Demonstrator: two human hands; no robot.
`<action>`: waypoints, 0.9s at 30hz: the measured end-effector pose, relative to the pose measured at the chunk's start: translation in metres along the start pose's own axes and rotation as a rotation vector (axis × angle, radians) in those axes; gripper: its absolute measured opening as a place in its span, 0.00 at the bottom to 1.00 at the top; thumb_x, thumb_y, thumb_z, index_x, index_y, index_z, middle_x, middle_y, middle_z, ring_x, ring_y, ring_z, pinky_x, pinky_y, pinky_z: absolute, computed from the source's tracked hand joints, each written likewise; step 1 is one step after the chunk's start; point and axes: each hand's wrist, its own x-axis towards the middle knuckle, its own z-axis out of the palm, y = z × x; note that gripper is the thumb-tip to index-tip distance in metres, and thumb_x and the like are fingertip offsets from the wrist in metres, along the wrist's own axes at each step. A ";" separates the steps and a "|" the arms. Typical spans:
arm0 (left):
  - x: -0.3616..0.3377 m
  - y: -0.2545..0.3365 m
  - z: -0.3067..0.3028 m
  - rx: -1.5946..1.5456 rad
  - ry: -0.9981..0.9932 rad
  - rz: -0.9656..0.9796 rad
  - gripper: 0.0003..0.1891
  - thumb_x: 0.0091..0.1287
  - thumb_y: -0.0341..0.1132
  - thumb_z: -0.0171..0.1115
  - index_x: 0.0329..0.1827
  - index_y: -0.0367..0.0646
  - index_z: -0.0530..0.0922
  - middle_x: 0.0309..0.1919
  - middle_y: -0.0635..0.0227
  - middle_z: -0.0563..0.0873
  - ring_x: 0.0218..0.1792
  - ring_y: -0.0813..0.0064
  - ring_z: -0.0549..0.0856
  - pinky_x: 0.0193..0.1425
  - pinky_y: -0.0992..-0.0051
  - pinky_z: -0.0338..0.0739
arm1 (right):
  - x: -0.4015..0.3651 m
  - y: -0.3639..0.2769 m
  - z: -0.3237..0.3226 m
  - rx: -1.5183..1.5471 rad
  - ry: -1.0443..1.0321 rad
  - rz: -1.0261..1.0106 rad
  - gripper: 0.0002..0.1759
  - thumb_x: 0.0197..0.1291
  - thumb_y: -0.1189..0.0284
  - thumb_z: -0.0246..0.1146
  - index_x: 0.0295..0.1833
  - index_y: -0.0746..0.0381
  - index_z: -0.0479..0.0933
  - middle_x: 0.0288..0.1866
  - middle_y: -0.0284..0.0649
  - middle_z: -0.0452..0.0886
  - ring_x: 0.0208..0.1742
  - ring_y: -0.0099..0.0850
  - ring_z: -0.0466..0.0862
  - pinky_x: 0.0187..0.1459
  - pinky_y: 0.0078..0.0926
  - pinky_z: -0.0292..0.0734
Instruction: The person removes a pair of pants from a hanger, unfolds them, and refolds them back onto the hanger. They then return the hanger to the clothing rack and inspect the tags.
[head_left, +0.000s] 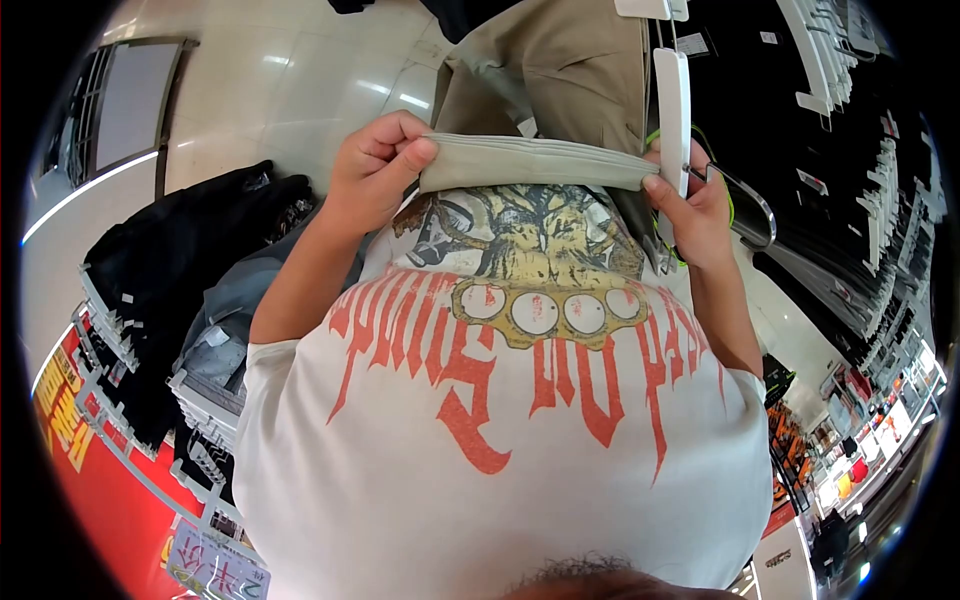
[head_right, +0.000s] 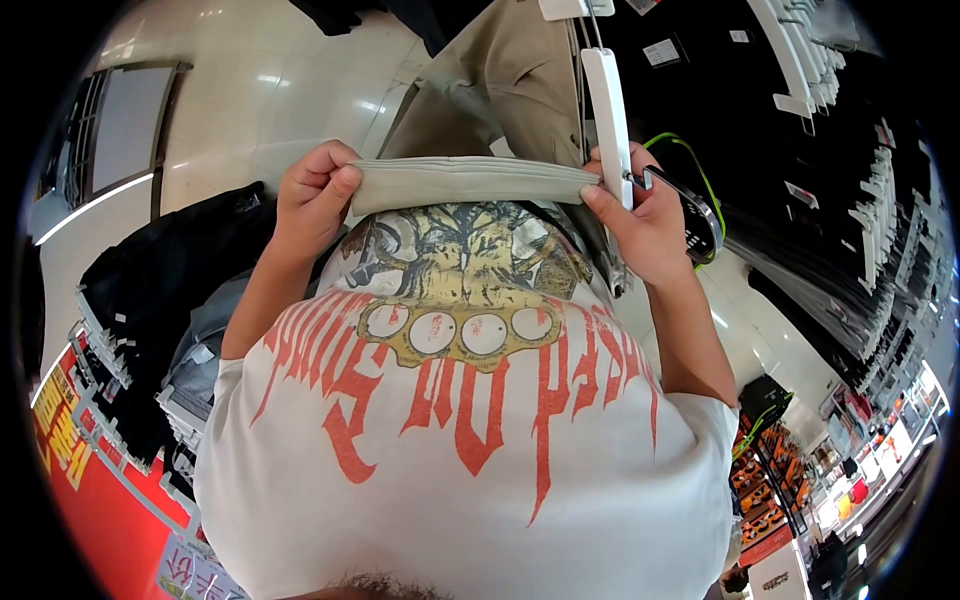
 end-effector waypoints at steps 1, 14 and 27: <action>-0.005 -0.004 -0.002 0.039 -0.023 -0.016 0.05 0.77 0.32 0.61 0.44 0.39 0.79 0.31 0.81 0.78 0.33 0.91 0.72 0.39 0.85 0.68 | -0.002 -0.001 0.000 -0.008 0.006 -0.007 0.23 0.64 0.80 0.67 0.64 0.66 0.72 0.48 0.33 0.82 0.47 0.18 0.79 0.51 0.17 0.74; -0.029 0.004 0.003 0.037 -0.215 -0.029 0.06 0.68 0.18 0.65 0.46 0.33 0.83 0.44 0.52 0.91 0.52 0.68 0.90 0.66 0.66 0.79 | -0.016 0.014 -0.001 -0.091 -0.103 -0.009 0.23 0.60 0.83 0.69 0.61 0.64 0.73 0.46 0.35 0.83 0.48 0.21 0.81 0.53 0.21 0.75; -0.029 -0.006 0.006 -0.108 -0.254 0.087 0.04 0.70 0.19 0.63 0.43 0.37 0.79 0.42 0.55 0.90 0.52 0.61 0.90 0.69 0.55 0.77 | -0.016 0.013 -0.006 -0.102 -0.105 -0.030 0.24 0.59 0.85 0.68 0.60 0.65 0.73 0.45 0.36 0.84 0.47 0.23 0.81 0.53 0.22 0.76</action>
